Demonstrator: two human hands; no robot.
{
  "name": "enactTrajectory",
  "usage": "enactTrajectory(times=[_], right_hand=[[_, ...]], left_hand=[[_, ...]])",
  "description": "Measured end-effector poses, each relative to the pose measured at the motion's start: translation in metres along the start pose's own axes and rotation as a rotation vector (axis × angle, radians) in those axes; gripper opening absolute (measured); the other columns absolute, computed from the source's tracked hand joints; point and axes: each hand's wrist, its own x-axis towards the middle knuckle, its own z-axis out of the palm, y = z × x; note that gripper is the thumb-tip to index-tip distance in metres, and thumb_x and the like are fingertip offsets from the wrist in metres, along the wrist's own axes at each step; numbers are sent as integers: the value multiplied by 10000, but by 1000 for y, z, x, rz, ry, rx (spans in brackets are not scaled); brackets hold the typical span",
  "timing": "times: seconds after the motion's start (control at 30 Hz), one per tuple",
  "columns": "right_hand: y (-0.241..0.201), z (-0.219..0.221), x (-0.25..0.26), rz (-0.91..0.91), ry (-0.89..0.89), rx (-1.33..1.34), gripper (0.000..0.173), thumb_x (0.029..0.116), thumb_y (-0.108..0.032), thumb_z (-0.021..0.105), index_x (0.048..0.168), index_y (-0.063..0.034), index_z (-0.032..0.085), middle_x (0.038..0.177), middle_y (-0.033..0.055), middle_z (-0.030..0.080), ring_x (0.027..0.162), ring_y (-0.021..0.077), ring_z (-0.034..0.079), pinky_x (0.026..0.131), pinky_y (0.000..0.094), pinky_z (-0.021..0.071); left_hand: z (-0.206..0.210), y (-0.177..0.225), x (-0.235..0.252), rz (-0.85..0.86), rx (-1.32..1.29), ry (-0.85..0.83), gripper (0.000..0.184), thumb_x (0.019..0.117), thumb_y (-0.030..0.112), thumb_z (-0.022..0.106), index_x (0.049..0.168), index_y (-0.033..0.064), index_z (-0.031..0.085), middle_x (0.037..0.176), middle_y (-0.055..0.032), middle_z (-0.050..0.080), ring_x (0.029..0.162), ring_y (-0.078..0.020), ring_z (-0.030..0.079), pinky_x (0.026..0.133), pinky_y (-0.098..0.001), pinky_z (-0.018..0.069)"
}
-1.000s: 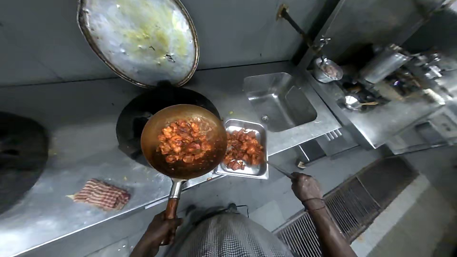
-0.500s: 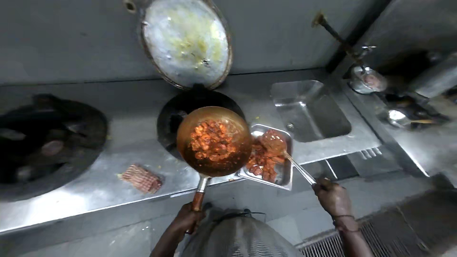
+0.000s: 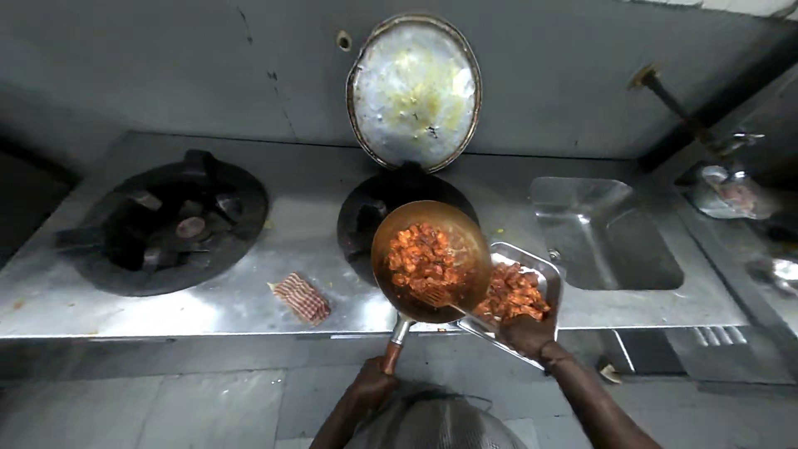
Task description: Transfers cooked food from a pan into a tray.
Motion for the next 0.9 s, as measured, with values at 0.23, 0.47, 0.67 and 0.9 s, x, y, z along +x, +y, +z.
enactTrajectory(times=[0.23, 0.47, 0.67, 0.9], right_hand=[[-87, 66, 27, 37, 200, 337, 247, 1013, -233, 607, 1148, -74, 738, 969, 158, 707, 818, 287, 667, 764, 498, 547], [-42, 85, 34, -68, 293, 371, 213, 1009, -200, 610, 1116, -99, 763, 938, 89, 745, 820, 224, 702, 800, 461, 570], [-11, 90, 9, -91, 286, 637, 225, 1006, -144, 632, 1184, -44, 725, 807, 67, 692, 619, 141, 613, 596, 329, 530], [24, 64, -43, -36, 340, 664, 212, 1007, -166, 645, 1165, -51, 728, 801, 69, 695, 615, 140, 614, 600, 331, 532]], left_hand=[[-3, 3, -1, -21, 29, -6, 461, 875, 156, 763, 1251, -3, 546, 831, -112, 627, 583, -191, 608, 556, -364, 555], [-4, 4, -3, -10, 16, -23, 399, 878, 135, 757, 1193, -3, 554, 755, -93, 619, 534, -176, 595, 517, -338, 543], [-4, 11, -9, -50, -13, -13, 375, 901, 119, 749, 1199, 16, 547, 723, -68, 603, 512, -153, 574, 481, -306, 521], [-3, 10, -9, -23, 47, 27, 314, 916, 94, 729, 1153, -22, 558, 703, -78, 593, 502, -160, 570, 467, -311, 520]])
